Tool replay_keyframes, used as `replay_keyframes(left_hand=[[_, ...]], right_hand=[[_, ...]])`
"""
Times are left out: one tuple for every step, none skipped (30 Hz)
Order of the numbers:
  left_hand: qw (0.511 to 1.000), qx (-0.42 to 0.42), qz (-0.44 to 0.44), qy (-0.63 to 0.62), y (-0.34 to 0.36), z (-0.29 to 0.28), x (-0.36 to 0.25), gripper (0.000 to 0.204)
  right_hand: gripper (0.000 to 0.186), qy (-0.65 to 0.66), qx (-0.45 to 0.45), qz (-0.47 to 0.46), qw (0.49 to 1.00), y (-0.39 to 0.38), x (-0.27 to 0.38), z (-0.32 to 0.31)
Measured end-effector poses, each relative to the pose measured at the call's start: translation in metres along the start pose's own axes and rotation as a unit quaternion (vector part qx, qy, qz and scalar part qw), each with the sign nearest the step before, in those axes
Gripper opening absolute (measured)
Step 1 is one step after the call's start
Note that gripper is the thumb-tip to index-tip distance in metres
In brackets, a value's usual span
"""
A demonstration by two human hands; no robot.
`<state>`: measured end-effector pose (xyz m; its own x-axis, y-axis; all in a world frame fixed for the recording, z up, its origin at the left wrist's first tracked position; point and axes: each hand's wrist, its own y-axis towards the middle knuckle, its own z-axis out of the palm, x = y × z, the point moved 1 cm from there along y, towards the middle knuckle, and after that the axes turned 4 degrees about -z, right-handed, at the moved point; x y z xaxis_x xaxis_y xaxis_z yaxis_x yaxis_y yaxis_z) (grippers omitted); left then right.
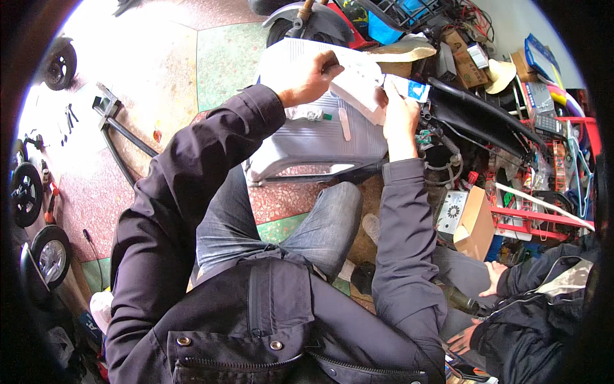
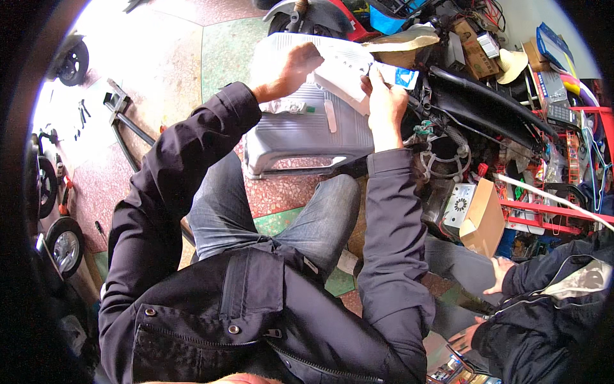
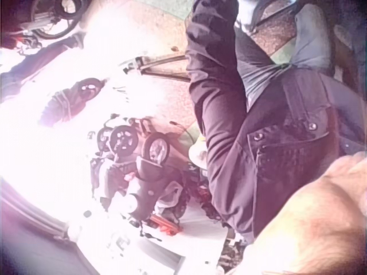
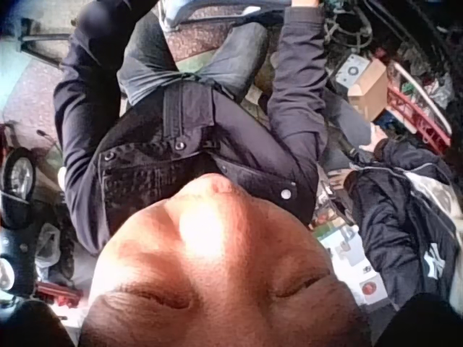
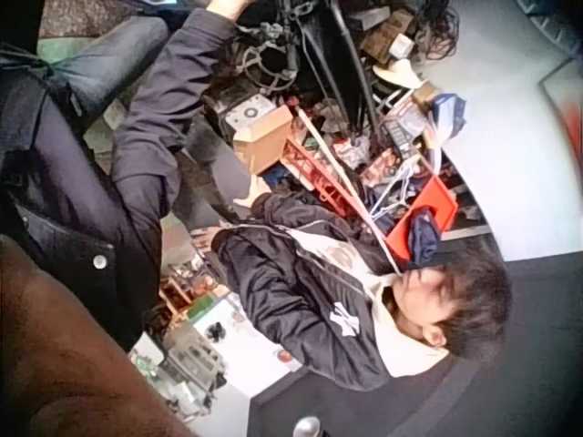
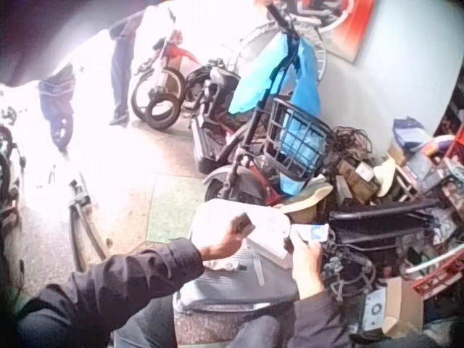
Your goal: The person opens small adhesive tubes and applies adhesive to a white plastic part, then uses a small tool to spread or smooth the adhesive on a scooter handlebar area. The person handles the part and tool repeatedly while seated in a cluttered workshop.
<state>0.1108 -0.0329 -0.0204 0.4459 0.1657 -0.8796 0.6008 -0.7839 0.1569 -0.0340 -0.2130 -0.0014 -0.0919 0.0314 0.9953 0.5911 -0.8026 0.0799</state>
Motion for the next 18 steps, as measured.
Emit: replay_keyframes(left_hand=[[0.999,-0.007,0.025,0.031,-0.001,-0.002,0.003,0.042],[0.997,-0.015,0.049,0.060,-0.002,-0.005,0.005,0.040],[0.996,-0.042,0.054,0.056,-0.001,-0.006,0.013,0.034],[0.996,-0.063,0.058,0.036,0.001,-0.003,0.020,0.028],[0.994,-0.084,0.062,0.015,0.004,0.000,0.028,0.022],[0.992,-0.104,0.067,-0.005,0.003,0.000,0.022,0.017],[0.995,-0.091,0.040,-0.004,0.001,-0.002,0.018,0.018],[0.997,-0.077,0.013,-0.003,0.000,-0.003,0.013,0.019],[0.995,-0.090,0.021,-0.026,0.000,-0.003,0.020,0.021],[0.993,-0.103,0.030,-0.050,0.002,-0.003,0.027,0.022],[0.990,-0.116,0.039,-0.073,0.003,-0.003,0.034,0.024],[0.989,-0.119,0.038,-0.076,0.002,-0.003,0.032,0.025],[0.989,-0.122,0.036,-0.080,0.001,-0.003,0.030,0.026],[0.988,-0.125,0.035,-0.083,0.000,-0.004,0.029,0.027],[0.987,-0.118,0.028,-0.105,-0.001,-0.005,0.030,0.029],[0.985,-0.112,0.021,-0.126,-0.001,-0.007,0.031,0.031],[0.983,-0.105,0.015,-0.148,-0.002,-0.009,0.032,0.034],[0.985,-0.095,0.012,-0.141,-0.001,-0.010,0.032,0.034]], right_hand=[[0.025,-0.020,0.011,0.004,1.000,0.003,0.001,-0.002],[0.025,-0.044,0.014,-0.002,0.999,0.004,0.000,-0.002],[0.026,-0.067,0.021,-0.008,0.998,0.007,-0.001,0.001],[0.026,-0.092,0.022,-0.016,0.995,0.009,-0.002,-0.001],[0.027,-0.148,0.019,-0.050,0.988,0.015,-0.007,-0.005],[0.029,-0.203,0.015,-0.083,0.975,0.018,-0.011,-0.008],[0.030,-0.258,0.011,-0.116,0.959,0.022,-0.014,-0.013],[0.032,-0.296,0.007,-0.139,0.945,0.024,-0.016,-0.019],[0.033,-0.330,0.010,-0.162,0.930,0.020,-0.012,-0.015],[0.035,-0.363,0.013,-0.185,0.913,0.016,-0.008,-0.010],[0.031,-0.370,0.036,-0.173,0.912,0.013,-0.006,-0.006],[0.030,-0.306,0.031,-0.147,0.940,0.013,-0.006,-0.006],[0.029,-0.241,0.025,-0.120,0.963,0.012,-0.006,-0.005],[0.028,-0.174,0.019,-0.093,0.980,0.011,-0.007,-0.005],[0.027,-0.121,0.032,-0.051,0.991,0.010,-0.003,-0.005],[0.027,-0.048,0.028,-0.012,0.998,0.012,-0.005,-0.006],[0.026,-0.009,0.036,0.023,0.999,0.013,-0.003,-0.008],[0.026,0.029,0.043,0.057,0.997,0.012,0.001,-0.010]])
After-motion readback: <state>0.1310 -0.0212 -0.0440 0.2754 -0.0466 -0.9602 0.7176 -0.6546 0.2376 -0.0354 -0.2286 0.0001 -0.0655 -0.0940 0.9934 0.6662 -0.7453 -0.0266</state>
